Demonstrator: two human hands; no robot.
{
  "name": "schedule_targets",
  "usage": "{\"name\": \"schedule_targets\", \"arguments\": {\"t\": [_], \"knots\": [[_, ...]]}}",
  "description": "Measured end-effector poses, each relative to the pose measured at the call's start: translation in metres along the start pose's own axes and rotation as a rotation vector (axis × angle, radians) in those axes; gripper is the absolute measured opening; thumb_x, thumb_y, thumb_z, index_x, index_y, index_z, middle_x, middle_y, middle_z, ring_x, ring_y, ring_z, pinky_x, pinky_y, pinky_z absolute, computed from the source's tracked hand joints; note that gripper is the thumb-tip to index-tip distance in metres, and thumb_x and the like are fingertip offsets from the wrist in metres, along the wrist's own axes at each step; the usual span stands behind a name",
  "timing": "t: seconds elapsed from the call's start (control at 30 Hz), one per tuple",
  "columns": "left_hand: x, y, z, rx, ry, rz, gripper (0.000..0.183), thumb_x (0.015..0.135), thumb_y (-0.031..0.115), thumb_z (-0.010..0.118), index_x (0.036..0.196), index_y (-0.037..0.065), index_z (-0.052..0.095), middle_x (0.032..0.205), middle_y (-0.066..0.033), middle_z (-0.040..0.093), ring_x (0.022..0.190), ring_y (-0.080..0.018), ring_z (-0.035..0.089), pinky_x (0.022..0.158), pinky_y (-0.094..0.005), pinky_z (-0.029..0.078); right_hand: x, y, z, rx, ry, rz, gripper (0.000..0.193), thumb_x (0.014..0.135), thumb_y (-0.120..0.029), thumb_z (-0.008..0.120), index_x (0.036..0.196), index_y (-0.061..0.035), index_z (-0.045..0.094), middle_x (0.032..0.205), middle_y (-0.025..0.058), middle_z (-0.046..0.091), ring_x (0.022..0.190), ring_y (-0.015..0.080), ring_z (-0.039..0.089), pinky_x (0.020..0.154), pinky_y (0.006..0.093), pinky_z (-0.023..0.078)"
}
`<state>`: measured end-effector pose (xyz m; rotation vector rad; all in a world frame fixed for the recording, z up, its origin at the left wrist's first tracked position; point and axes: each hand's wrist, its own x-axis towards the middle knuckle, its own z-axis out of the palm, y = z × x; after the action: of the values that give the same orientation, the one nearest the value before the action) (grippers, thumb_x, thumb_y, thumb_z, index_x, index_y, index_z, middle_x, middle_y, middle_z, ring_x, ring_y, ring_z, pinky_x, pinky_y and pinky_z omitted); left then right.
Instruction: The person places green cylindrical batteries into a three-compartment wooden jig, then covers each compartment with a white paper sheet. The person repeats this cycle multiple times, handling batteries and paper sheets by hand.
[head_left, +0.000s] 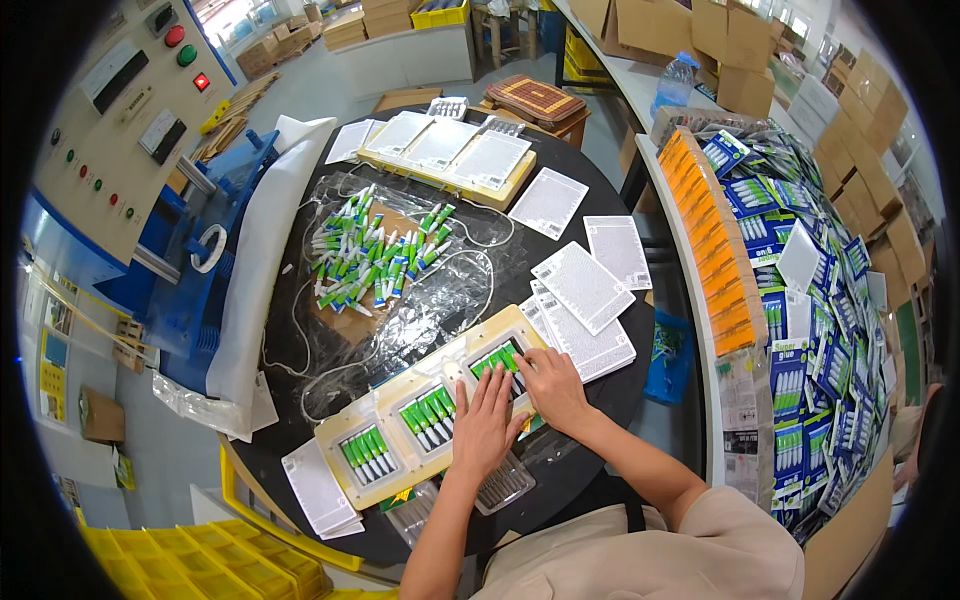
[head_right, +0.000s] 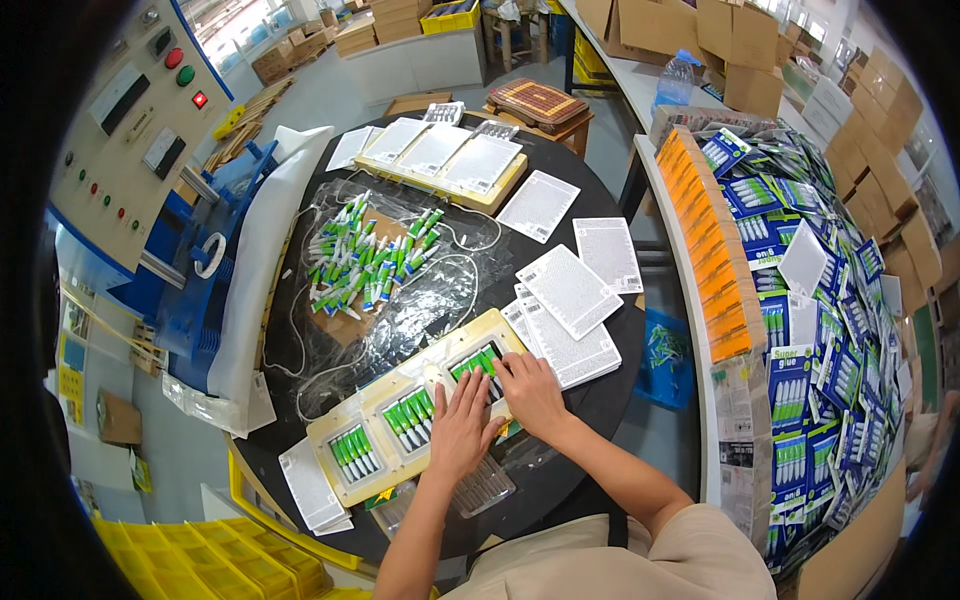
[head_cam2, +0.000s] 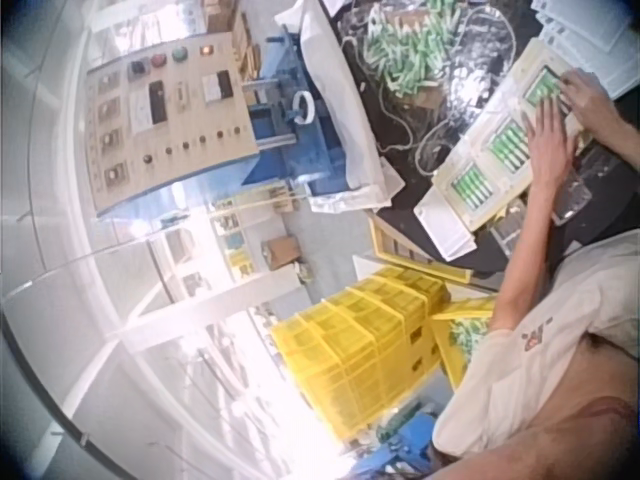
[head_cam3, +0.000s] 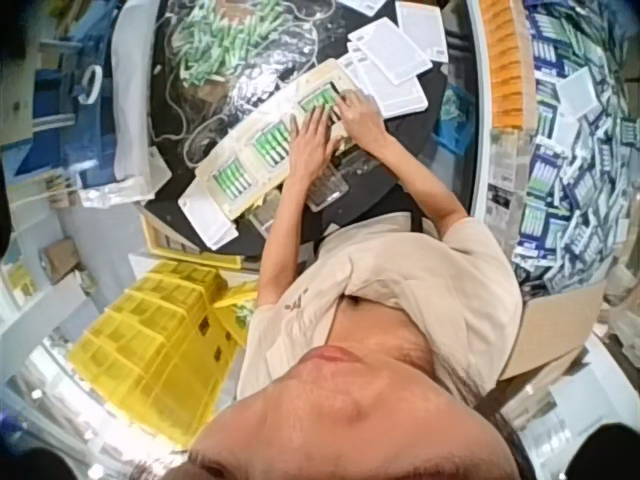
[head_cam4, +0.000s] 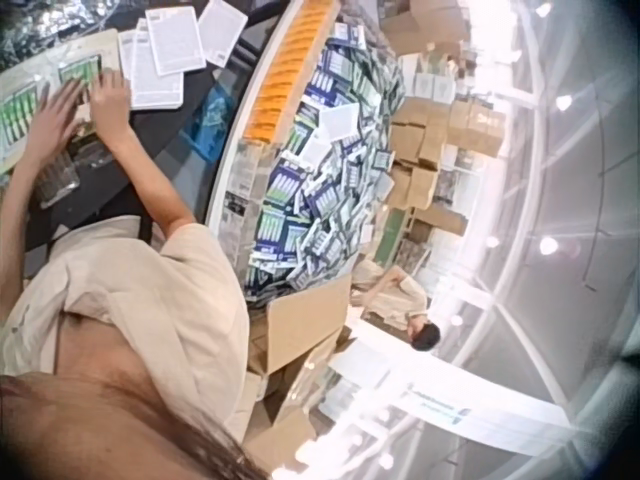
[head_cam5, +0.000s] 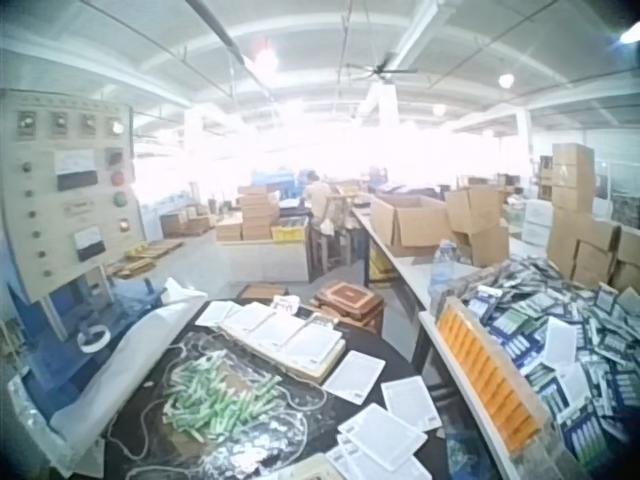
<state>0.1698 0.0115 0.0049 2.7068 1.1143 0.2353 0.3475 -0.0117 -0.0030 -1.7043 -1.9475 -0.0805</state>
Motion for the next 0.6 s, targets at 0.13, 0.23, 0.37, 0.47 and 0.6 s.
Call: {"name": "schedule_targets", "arguments": {"t": [0.13, 0.23, 0.37, 0.47, 0.6], "knots": [[0.007, 0.0, 0.0, 0.02, 0.026, 0.04, 0.074, 0.102, 0.055, 0.048, 0.157, 0.007, 0.037, 0.165, -0.0082, 0.034, 0.154, -0.0239, 0.029, 0.126, -0.0565, 0.013, 0.009, 0.011, -0.014, -0.025, 0.041, -0.005, 0.033, 0.086, -0.01, 0.061, 0.117, -0.0006, 0.068, 0.109, 0.0112, 0.064, 0.099, 0.0278, 0.061, 0.08, 0.0398, 0.048], [0.016, 0.001, -0.001, 0.027, 0.009, 0.079, 0.075, 0.102, 0.056, 0.046, 0.158, 0.007, 0.036, 0.166, -0.0082, 0.033, 0.154, -0.0239, 0.029, 0.126, -0.0564, 0.013, 0.021, 0.046, -0.032, 0.017, 0.107, 0.143, 0.035, 0.085, -0.001, 0.061, 0.119, -0.0029, 0.069, 0.115, 0.014, 0.067, 0.105, 0.0334, 0.063, 0.091, 0.0442, 0.049], [0.024, -0.001, -0.003, 0.067, -0.059, 0.089, 0.075, 0.104, 0.056, 0.044, 0.159, 0.006, 0.033, 0.167, -0.0088, 0.031, 0.154, -0.0234, 0.027, 0.126, -0.0585, 0.011, 0.033, 0.112, -0.045, -0.454, -0.17, 0.123, 0.049, 0.087, -0.003, 0.06, 0.136, -0.0086, 0.06, 0.144, 0.0125, 0.057, 0.138, 0.0317, 0.049, 0.117, 0.0491, 0.036], [0.023, -0.001, -0.003, 0.027, -0.03, 0.103, 0.074, 0.104, 0.056, 0.043, 0.158, 0.007, 0.035, 0.167, -0.0079, 0.031, 0.155, -0.023, 0.027, 0.126, -0.0592, 0.01, 0.033, 0.141, -0.037, -0.452, -0.342, 0.092, 0.051, 0.091, -0.007, 0.06, 0.141, -0.0111, 0.056, 0.149, 0.0101, 0.053, 0.144, 0.0296, 0.045, 0.121, 0.0524, 0.031], [0.02, -0.001, -0.001, 0.06, -0.046, 0.147, 0.071, 0.104, 0.056, 0.044, 0.157, 0.009, 0.038, 0.166, -0.0054, 0.033, 0.155, -0.0225, 0.027, 0.126, -0.059, 0.011, 0.03, 0.152, -0.033, -0.382, -0.432, -0.001, 0.051, 0.092, -0.009, 0.06, 0.143, -0.0112, 0.055, 0.151, 0.0096, 0.052, 0.144, 0.028, 0.045, 0.12, 0.054, 0.031]]}}
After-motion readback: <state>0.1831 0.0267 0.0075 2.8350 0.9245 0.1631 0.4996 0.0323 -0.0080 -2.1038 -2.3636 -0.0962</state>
